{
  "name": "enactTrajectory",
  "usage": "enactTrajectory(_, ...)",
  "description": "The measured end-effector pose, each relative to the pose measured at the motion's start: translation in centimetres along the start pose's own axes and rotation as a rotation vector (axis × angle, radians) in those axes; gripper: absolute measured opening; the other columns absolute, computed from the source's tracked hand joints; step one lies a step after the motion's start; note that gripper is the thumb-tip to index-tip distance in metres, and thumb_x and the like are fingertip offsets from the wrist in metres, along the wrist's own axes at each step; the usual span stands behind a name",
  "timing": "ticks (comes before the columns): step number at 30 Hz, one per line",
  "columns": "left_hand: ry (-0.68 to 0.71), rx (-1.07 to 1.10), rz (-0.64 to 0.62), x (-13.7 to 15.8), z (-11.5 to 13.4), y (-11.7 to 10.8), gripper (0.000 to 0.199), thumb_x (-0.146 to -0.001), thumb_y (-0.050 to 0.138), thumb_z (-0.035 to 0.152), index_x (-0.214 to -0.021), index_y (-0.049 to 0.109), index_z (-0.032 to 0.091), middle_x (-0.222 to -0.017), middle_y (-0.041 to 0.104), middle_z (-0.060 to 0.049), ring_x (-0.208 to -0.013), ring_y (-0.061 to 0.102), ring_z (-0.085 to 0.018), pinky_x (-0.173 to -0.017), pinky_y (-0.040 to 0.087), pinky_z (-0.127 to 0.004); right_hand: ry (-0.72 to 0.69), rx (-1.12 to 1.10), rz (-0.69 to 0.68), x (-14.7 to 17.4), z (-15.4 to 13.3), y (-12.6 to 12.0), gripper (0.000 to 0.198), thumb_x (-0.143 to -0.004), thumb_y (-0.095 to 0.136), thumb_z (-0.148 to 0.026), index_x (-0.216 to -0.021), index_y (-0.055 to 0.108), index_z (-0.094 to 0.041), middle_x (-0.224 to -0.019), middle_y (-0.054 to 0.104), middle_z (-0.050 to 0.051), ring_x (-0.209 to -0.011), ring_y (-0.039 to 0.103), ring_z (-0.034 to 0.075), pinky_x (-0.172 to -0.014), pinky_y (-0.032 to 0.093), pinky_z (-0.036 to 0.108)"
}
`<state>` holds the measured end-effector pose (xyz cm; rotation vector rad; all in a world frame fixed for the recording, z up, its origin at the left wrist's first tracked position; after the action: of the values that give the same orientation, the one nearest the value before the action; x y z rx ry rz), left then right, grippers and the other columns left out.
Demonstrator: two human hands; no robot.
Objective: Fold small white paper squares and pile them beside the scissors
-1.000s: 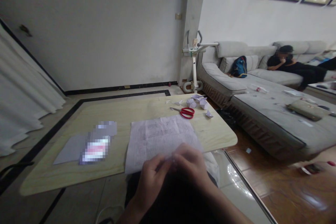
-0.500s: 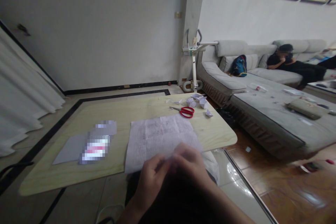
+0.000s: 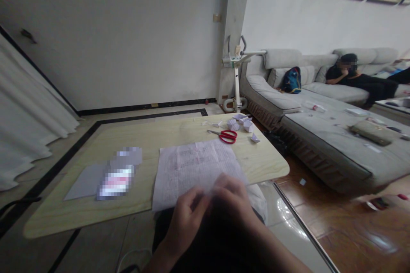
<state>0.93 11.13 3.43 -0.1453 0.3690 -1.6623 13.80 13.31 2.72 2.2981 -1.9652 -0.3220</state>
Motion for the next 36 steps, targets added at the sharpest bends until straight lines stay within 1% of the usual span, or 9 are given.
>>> enactTrajectory(3, -0.014, 0.002, 0.04, -0.1, -0.1, -0.3, 0.027, -0.092, 0.055, 0.035, -0.072, 0.063, 0.019, -0.061, 0.065, 0.0, -0.058, 0.063, -0.015, -0.054, 0.049, -0.022, 0.004, -0.045, 0.029, -0.2, 0.4, -0.3, 0.022, -0.074, 0.072, -0.029, -0.059, 0.06, -0.018, -0.06, 0.054, -0.003, -0.058, 0.051, 0.013, -0.056, 0.04, 0.025)
enactTrajectory(7, -0.019, -0.012, 0.096, -0.3, -0.2, -1.0, 0.028, -0.09, 0.056, 0.035, -0.069, 0.063, 0.018, -0.059, 0.063, 0.001, -0.055, 0.06, -0.015, -0.052, 0.048, -0.022, -0.018, 0.082, 0.004, -0.3, -0.2, -0.1, 0.023, -0.077, 0.07, -0.032, -0.062, 0.061, -0.018, -0.063, 0.055, -0.002, -0.062, 0.05, 0.014, -0.06, 0.041, 0.025)
enactTrajectory(11, -0.042, 0.017, 0.16, -0.4, -0.6, -1.8, 0.019, -0.085, 0.061, 0.034, -0.078, 0.068, 0.017, -0.066, 0.068, -0.001, -0.059, 0.063, -0.016, -0.054, 0.05, -0.022, -0.008, 0.289, -0.132, -0.2, -0.3, 0.9, 0.026, -0.083, 0.067, -0.039, -0.07, 0.061, -0.018, -0.067, 0.057, -0.002, -0.065, 0.051, 0.014, -0.061, 0.041, 0.025)
enactTrajectory(14, -0.053, 0.072, 0.183, -0.3, -0.7, -2.1, 0.013, -0.08, 0.066, 0.03, -0.081, 0.069, 0.018, -0.07, 0.071, -0.001, -0.062, 0.066, -0.017, -0.056, 0.052, -0.022, -0.081, 0.405, -0.205, 0.3, -0.7, 1.7, 0.026, -0.088, 0.063, -0.039, -0.073, 0.06, -0.018, -0.068, 0.055, -0.002, -0.066, 0.049, 0.014, -0.061, 0.04, 0.024)
enactTrajectory(22, 0.125, 0.001, 0.189, -0.2, 1.1, -2.2, 0.013, -0.087, 0.061, 0.027, -0.081, 0.068, 0.019, -0.076, 0.071, -0.001, -0.072, 0.067, -0.017, -0.063, 0.053, -0.023, -0.114, 0.439, -0.15, 0.4, -1.0, 1.2, 0.022, -0.09, 0.062, -0.036, -0.077, 0.059, -0.02, -0.073, 0.057, -0.001, -0.072, 0.053, 0.016, -0.066, 0.044, 0.026)
enactTrajectory(25, 0.109, -0.042, 0.13, -0.2, 0.6, -1.7, 0.02, -0.093, 0.055, 0.028, -0.082, 0.068, 0.019, -0.071, 0.071, -0.001, -0.068, 0.068, -0.017, -0.062, 0.052, -0.023, -0.192, 0.532, -0.11, 0.0, -3.3, 0.1, 0.013, -0.086, 0.065, -0.033, -0.087, 0.063, -0.02, -0.079, 0.058, 0.001, -0.075, 0.054, 0.018, -0.068, 0.045, 0.028)
enactTrajectory(28, 0.147, -0.149, 0.045, -0.1, 0.8, -0.9, 0.023, -0.094, 0.054, 0.029, -0.077, 0.067, 0.019, -0.062, 0.068, 0.001, -0.058, 0.065, -0.015, -0.055, 0.049, -0.022, -0.279, 0.576, -0.115, 0.1, -5.5, -0.1, 0.016, -0.084, 0.069, -0.031, -0.096, 0.067, -0.021, -0.086, 0.061, 0.003, -0.08, 0.057, 0.019, -0.074, 0.046, 0.031)
enactTrajectory(31, 0.259, -0.22, 0.027, 0.0, 1.9, -0.5, 0.016, -0.092, 0.057, 0.025, -0.083, 0.069, 0.019, -0.072, 0.072, -0.001, -0.065, 0.067, -0.016, -0.06, 0.05, -0.022, -0.269, 0.558, -0.206, 0.4, -5.1, 1.2, 0.017, -0.08, 0.074, -0.027, -0.096, 0.071, -0.022, -0.09, 0.065, 0.004, -0.082, 0.061, 0.019, -0.072, 0.049, 0.029)
enactTrajectory(36, 0.298, -0.257, 0.02, 0.0, 2.5, -0.3, 0.019, -0.092, 0.055, 0.022, -0.079, 0.068, 0.019, -0.07, 0.071, -0.001, -0.064, 0.067, -0.016, -0.06, 0.051, -0.023, -0.336, 0.514, -0.114, 0.7, -4.5, 1.7, 0.011, -0.086, 0.069, -0.028, -0.085, 0.077, -0.021, -0.078, 0.067, 0.004, -0.073, 0.062, 0.018, -0.067, 0.051, 0.029)
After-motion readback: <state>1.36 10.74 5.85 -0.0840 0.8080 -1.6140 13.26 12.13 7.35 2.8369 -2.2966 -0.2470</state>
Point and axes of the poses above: each hand's wrist, its own x-axis away from the middle knuckle, its own y-axis out of the palm, z = x × y, the point moved 10 cm from there along -x, towards the middle knuckle
